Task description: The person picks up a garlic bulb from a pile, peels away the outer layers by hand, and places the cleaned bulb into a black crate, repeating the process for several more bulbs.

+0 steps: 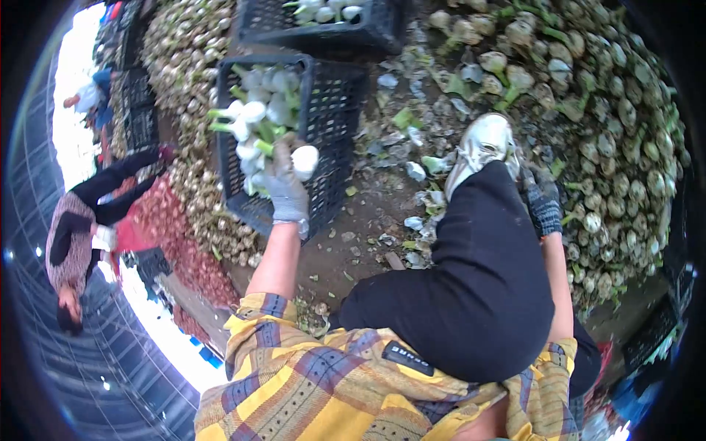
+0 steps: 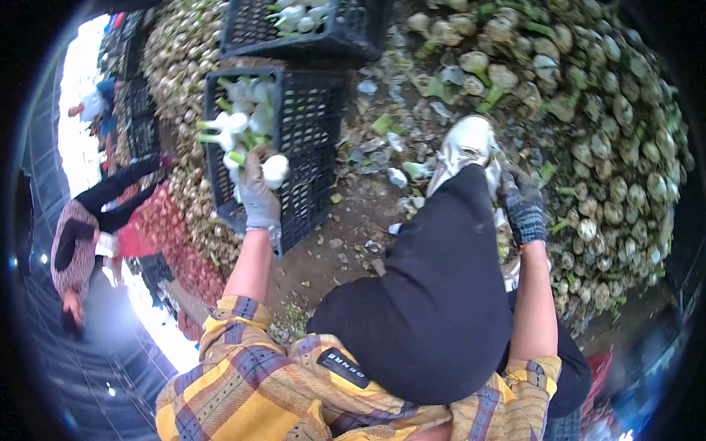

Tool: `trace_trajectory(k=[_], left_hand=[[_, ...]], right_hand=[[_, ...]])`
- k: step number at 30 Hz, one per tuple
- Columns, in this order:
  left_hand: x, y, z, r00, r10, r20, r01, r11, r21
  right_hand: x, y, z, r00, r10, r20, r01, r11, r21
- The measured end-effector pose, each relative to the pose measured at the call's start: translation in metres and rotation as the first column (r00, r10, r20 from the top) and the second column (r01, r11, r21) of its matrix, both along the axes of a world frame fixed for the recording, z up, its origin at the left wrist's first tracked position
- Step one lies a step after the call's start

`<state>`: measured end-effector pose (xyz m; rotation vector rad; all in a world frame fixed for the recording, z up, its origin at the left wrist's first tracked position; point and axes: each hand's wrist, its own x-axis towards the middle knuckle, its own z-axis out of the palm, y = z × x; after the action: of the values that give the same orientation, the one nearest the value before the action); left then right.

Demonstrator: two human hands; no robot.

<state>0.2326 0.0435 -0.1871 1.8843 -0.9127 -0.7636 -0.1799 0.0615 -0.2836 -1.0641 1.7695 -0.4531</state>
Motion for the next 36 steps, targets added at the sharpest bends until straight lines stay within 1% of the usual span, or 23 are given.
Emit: trace_trajectory(k=[2,4,5,6,7,9,12,14,15,16,17,18,19,20,21,22,24,26,27,28,29,32,36], left_hand=[[0.057,0.031,-0.007,0.978,0.207,0.006,-0.207,0.977,0.057],[0.087,0.060,-0.015,0.946,0.319,0.058,-0.322,0.944,0.065],[0.098,0.069,-0.023,0.917,0.240,0.320,-0.262,0.965,0.025],[0.098,0.069,-0.015,0.810,0.158,0.565,-0.198,0.980,0.010],[0.095,0.070,-0.010,0.567,-0.031,0.823,-0.243,0.949,0.202],[0.066,0.054,-0.007,0.547,-0.076,0.834,-0.088,0.985,0.148],[0.003,0.010,-0.011,0.603,-0.126,0.788,0.159,0.987,0.036],[-0.045,-0.018,-0.022,0.710,-0.167,0.684,0.326,0.939,-0.109],[-0.066,-0.027,-0.031,0.672,-0.214,0.709,0.395,0.913,-0.098],[-0.090,-0.038,-0.034,0.744,-0.290,0.602,0.470,0.867,-0.165],[-0.112,-0.044,-0.043,0.758,-0.368,0.538,0.500,0.858,-0.116],[-0.143,-0.045,-0.051,0.842,-0.348,0.413,0.437,0.888,-0.142],[-0.159,-0.051,-0.060,0.835,-0.427,0.347,0.501,0.851,-0.160],[-0.177,-0.059,-0.073,0.814,-0.516,0.265,0.570,0.798,-0.198],[-0.195,-0.065,-0.081,0.771,-0.568,0.289,0.626,0.760,-0.176],[-0.206,-0.070,-0.088,0.721,-0.615,0.318,0.680,0.716,-0.156],[-0.226,-0.076,-0.104,0.714,-0.696,-0.076,0.686,0.717,-0.123],[-0.237,-0.079,-0.106,0.677,-0.735,-0.030,0.729,0.676,-0.109],[-0.242,-0.081,-0.107,0.672,-0.731,-0.118,0.726,0.682,-0.088],[-0.247,-0.082,-0.110,0.667,-0.718,-0.200,0.723,0.688,-0.059],[-0.253,-0.080,-0.111,0.715,-0.669,-0.204,0.675,0.736,-0.046],[-0.263,-0.079,-0.119,0.703,-0.642,-0.308,0.672,0.740,-0.009],[-0.274,-0.075,-0.124,0.675,-0.640,-0.367,0.697,0.716,0.035]], right_hand=[[-0.010,0.004,-0.012,0.993,0.116,-0.035,-0.108,0.979,0.173],[-0.029,0.022,-0.056,0.976,0.145,-0.161,-0.125,0.984,0.128],[-0.036,0.024,-0.060,0.974,0.150,-0.169,-0.132,0.985,0.111],[-0.039,0.027,-0.063,0.972,0.160,-0.173,-0.145,0.985,0.098],[-0.043,0.031,-0.065,0.968,0.178,-0.174,-0.165,0.982,0.086],[-0.045,0.032,-0.070,0.963,0.196,-0.183,-0.189,0.980,0.054],[-0.045,0.031,-0.069,0.961,0.188,-0.202,-0.191,0.982,0.005],[-0.040,0.025,-0.062,0.969,0.150,-0.199,-0.163,0.985,-0.053],[-0.050,0.028,-0.086,0.999,0.016,-0.052,-0.016,1.000,-0.007],[-0.047,0.022,-0.081,0.994,0.079,-0.081,-0.080,0.997,-0.008],[-0.042,0.010,-0.068,0.984,0.136,-0.116,-0.137,0.991,0.000],[-0.045,0.002,-0.056,0.968,0.180,-0.175,-0.180,0.983,0.014],[-0.049,-0.003,-0.049,0.887,0.299,-0.352,-0.350,0.933,-0.089],[-0.039,-0.018,-0.018,0.905,0.316,-0.284,-0.373,0.911,-0.177],[-0.057,-0.018,-0.038,0.882,0.309,-0.357,-0.383,0.910,-0.158],[-0.047,-0.037,-0.011,0.901,0.260,-0.347,-0.322,0.937,-0.135],[-0.062,-0.053,-0.025,0.905,0.176,-0.387,-0.285,0.927,-0.243],[-0.061,-0.074,-0.008,0.847,0.104,-0.521,-0.277,0.923,-0.267],[-0.063,-0.089,0.000,0.856,0.103,-0.507,-0.274,0.921,-0.276],[-0.067,-0.095,-0.014,0.793,-0.009,-0.610,-0.298,0.866,-0.401],[-0.067,-0.108,-0.009,0.790,-0.033,-0.612,-0.280,0.868,-0.409],[-0.065,-0.146,-0.007,0.750,-0.085,-0.656,-0.295,0.845,-0.447],[-0.053,-0.187,-0.039,0.843,-0.153,-0.516,0.025,0.969,-0.247]])
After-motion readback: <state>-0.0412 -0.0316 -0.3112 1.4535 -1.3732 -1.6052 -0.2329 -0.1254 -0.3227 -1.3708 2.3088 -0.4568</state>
